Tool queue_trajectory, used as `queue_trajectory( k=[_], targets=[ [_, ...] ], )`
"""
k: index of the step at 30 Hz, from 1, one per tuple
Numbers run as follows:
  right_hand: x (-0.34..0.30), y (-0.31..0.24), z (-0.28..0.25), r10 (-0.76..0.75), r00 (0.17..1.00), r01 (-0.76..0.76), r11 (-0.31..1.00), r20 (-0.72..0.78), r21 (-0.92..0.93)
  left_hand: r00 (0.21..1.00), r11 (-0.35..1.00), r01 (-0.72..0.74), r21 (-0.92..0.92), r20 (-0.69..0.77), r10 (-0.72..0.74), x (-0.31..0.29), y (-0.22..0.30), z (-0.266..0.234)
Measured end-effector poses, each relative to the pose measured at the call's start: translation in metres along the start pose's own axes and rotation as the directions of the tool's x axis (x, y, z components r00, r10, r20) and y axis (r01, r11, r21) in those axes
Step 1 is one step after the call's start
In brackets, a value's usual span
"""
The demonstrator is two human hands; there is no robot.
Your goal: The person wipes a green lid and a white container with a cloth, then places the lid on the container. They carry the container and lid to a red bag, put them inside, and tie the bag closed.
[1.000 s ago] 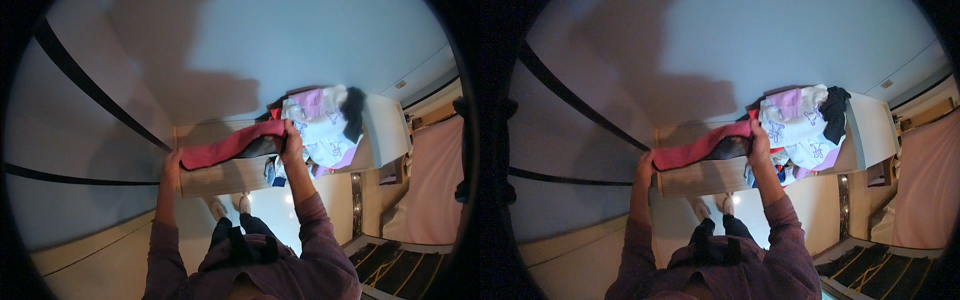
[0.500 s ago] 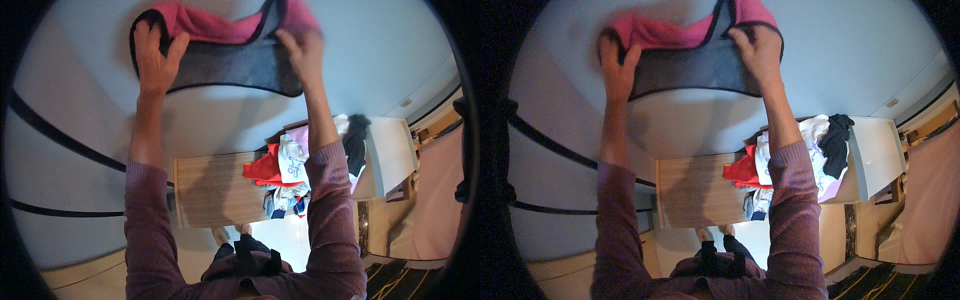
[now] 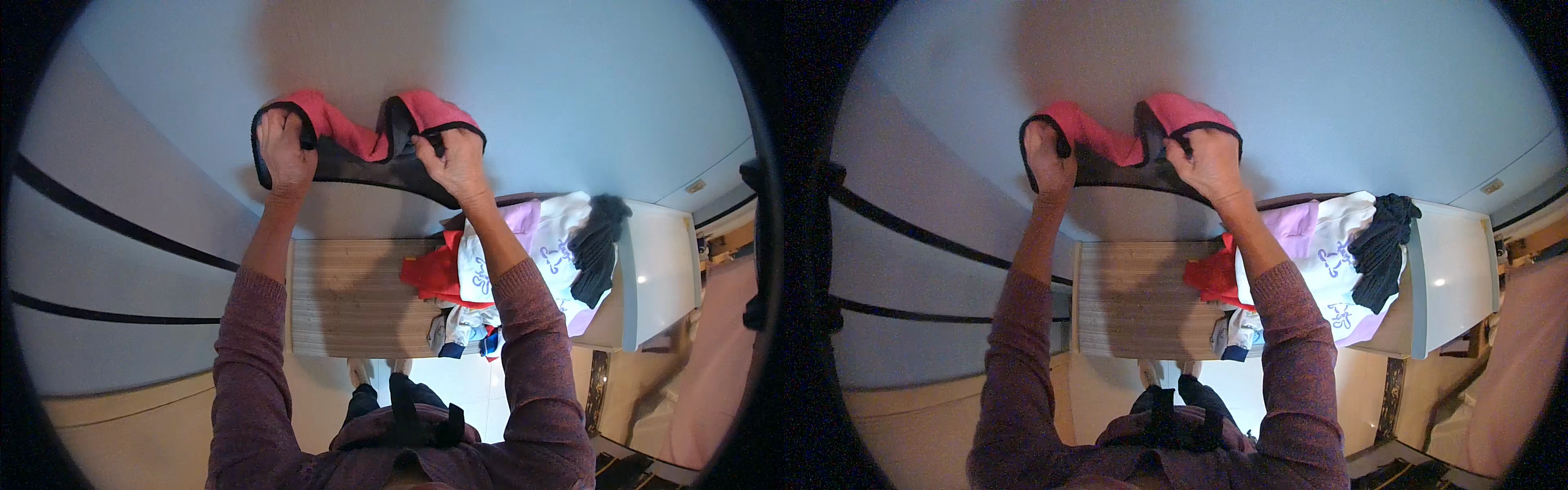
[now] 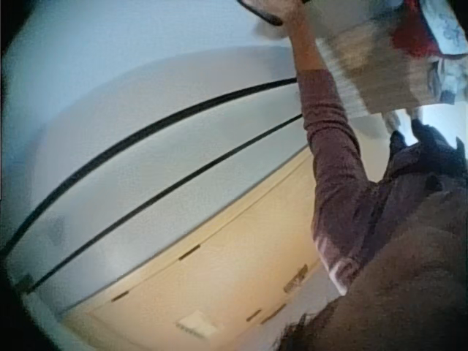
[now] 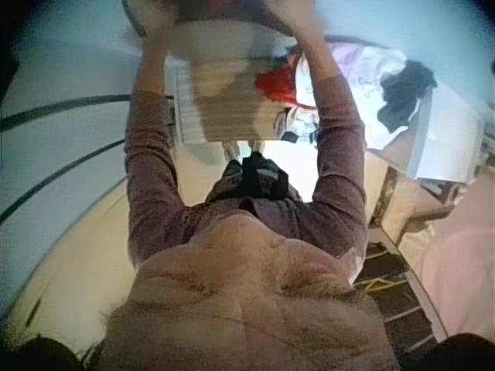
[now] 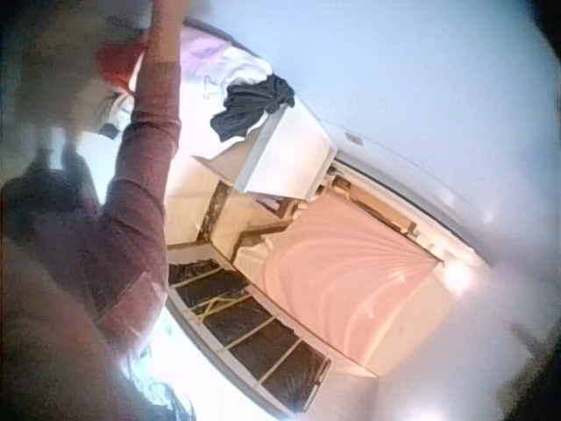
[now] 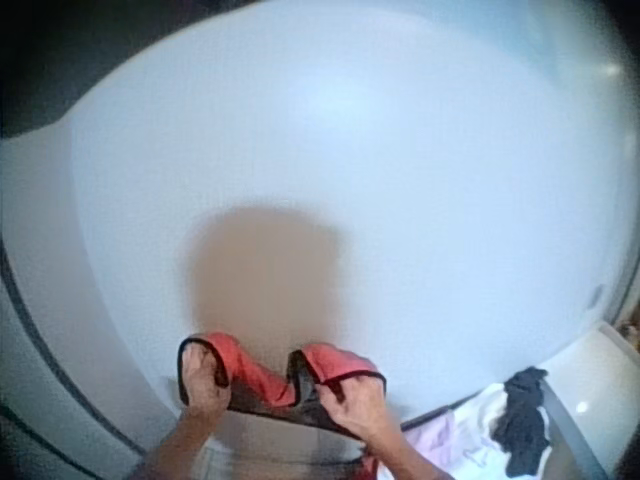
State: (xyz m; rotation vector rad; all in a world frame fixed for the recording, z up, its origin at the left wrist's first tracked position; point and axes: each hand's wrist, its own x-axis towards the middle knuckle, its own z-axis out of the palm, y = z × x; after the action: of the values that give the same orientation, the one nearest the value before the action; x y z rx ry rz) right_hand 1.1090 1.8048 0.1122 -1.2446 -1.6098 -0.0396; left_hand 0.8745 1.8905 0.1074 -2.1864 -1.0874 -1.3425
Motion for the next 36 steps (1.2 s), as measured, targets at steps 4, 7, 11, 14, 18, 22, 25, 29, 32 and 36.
queue_trajectory(
  k=[4,7,11,14,18,22,25,29,32,36],
  targets=[
    [-0.012,0.004,-0.004,0.601,0.761,-0.281,-0.036,0.245,0.959,0.96,0.881,0.15,-0.45,-0.147,-0.239,-0.001,0.027,-0.028],
    [-0.026,0.003,-0.008,0.669,0.673,-0.315,-0.128,0.316,0.94,0.934,0.81,0.242,-0.534,-0.098,-0.343,-0.017,0.048,-0.051],
    [-0.051,-0.012,-0.021,0.642,0.719,-0.385,0.051,0.265,0.921,0.873,0.647,0.261,-0.717,-0.111,-0.475,-0.035,0.065,-0.075],
    [-0.062,-0.036,-0.037,0.608,0.773,-0.357,0.184,0.179,0.916,0.816,0.502,0.179,-0.846,-0.157,-0.556,-0.037,0.077,-0.096],
    [-0.068,-0.087,-0.076,0.362,0.932,-0.22,0.583,-0.008,0.782,0.788,0.516,0.145,-0.844,-0.216,-0.576,-0.035,0.077,-0.127],
    [-0.062,-0.147,-0.111,0.088,0.996,-0.066,0.683,0.007,0.727,0.776,0.075,0.169,-0.983,0.086,-0.625,-0.04,0.071,-0.147],
    [-0.046,-0.174,-0.106,-0.065,0.989,-0.05,0.691,0.131,0.721,0.879,0.239,0.398,-0.886,0.293,-0.377,-0.04,0.083,-0.148],
    [-0.033,-0.178,-0.066,-0.002,0.991,-0.074,0.823,0.132,0.564,0.693,-0.884,0.406,-0.233,0.709,0.131,-0.045,0.123,-0.146],
    [-0.04,-0.17,-0.051,0.059,0.983,-0.133,0.877,0.172,0.462,0.584,-0.701,0.531,-0.476,0.805,-0.104,-0.047,0.129,-0.151],
    [-0.051,-0.161,-0.036,-0.042,0.974,-0.039,0.938,0.223,0.344,0.574,-0.327,0.741,-0.586,0.806,-0.144,-0.053,0.124,-0.154]
  ],
)
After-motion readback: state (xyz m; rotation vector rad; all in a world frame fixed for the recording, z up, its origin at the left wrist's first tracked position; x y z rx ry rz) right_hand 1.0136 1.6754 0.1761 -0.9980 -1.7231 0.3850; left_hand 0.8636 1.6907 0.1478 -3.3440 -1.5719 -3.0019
